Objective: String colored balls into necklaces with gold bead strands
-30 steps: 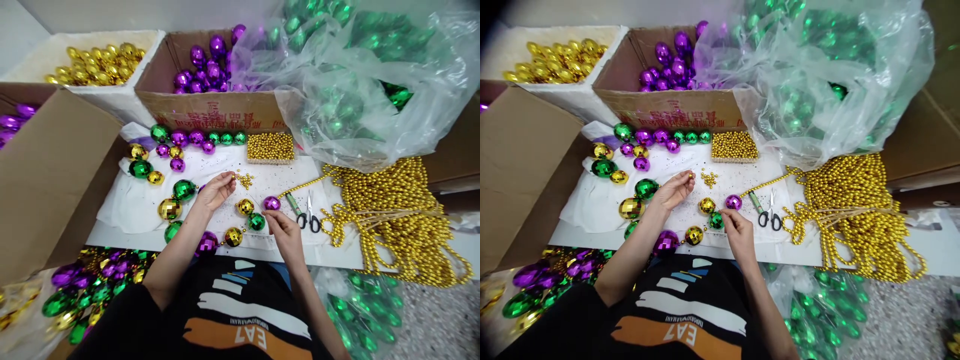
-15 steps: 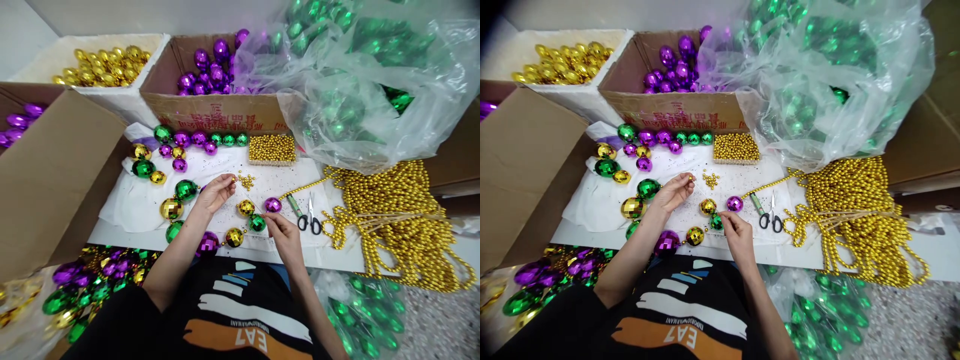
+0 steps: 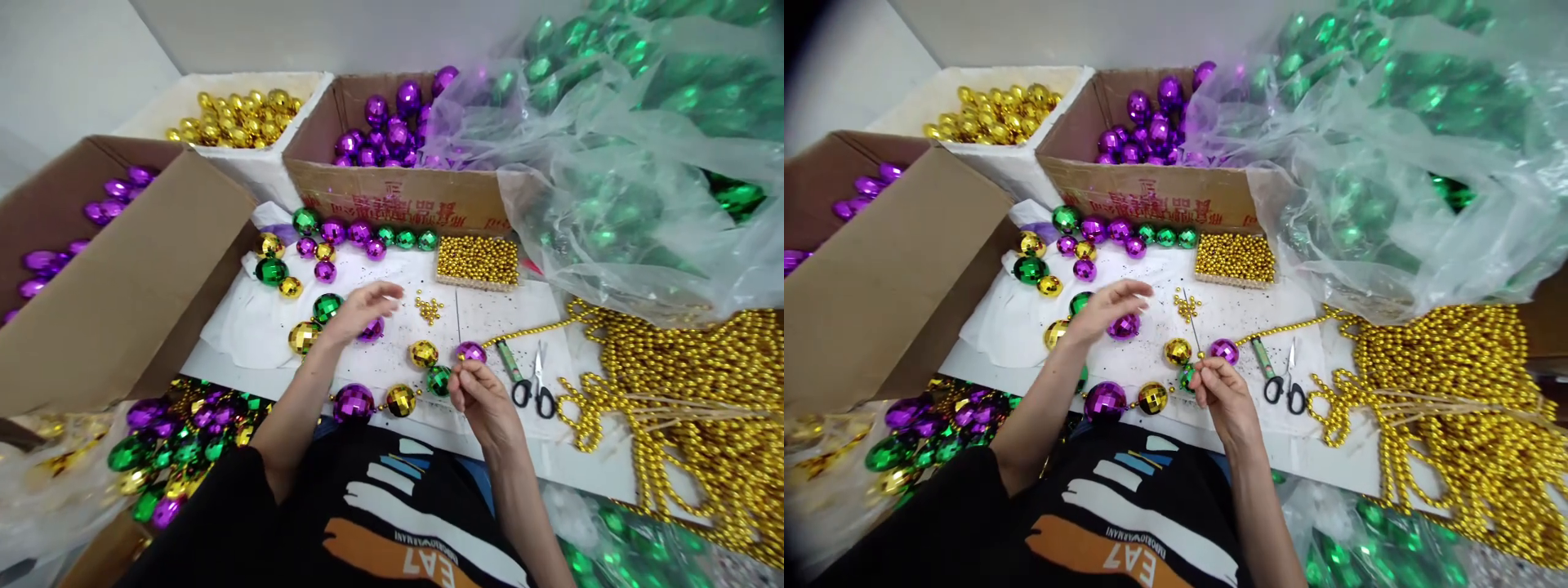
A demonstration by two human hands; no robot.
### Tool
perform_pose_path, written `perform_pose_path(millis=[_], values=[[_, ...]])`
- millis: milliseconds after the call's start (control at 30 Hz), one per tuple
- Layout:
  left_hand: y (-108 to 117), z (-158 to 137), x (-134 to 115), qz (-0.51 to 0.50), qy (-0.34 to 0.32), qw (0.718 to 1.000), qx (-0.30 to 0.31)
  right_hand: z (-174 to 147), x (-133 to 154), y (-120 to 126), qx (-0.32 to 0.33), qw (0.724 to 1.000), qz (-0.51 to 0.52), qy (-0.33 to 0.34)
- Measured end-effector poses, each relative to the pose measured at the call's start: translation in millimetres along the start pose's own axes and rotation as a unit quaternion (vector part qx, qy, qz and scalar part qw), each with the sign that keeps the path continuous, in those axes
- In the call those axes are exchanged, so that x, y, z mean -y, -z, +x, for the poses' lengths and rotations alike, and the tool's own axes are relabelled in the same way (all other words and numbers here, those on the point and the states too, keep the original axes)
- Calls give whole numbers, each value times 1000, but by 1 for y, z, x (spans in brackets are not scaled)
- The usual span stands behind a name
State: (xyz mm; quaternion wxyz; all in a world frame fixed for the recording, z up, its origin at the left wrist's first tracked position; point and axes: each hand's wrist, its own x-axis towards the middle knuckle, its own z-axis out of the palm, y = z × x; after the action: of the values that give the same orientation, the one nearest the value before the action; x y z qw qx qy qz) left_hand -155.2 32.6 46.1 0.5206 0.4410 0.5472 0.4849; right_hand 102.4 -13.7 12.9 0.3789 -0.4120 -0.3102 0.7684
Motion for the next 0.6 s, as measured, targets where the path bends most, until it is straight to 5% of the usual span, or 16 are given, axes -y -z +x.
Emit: perform_pose_path(millis=[67, 133, 233, 333, 433, 600], values=[[37, 15, -2, 45, -23, 995, -86, 0, 0, 2, -23, 999, 17, 18], [68, 29, -3, 271, -40, 947, -169, 1, -3, 2, -43, 998, 36, 31], [98, 41, 0, 556, -2, 821, -128, 3, -7, 1, -48, 997, 57, 22], [106, 45, 4, 669, 30, 740, -70, 3, -11, 1, -42, 997, 63, 13], [106, 48, 9, 694, 34, 717, -55, 2, -13, 2, -36, 997, 59, 15], [109, 50, 13, 687, 29, 724, -52, 0, -12, 4, -31, 998, 60, 16]])
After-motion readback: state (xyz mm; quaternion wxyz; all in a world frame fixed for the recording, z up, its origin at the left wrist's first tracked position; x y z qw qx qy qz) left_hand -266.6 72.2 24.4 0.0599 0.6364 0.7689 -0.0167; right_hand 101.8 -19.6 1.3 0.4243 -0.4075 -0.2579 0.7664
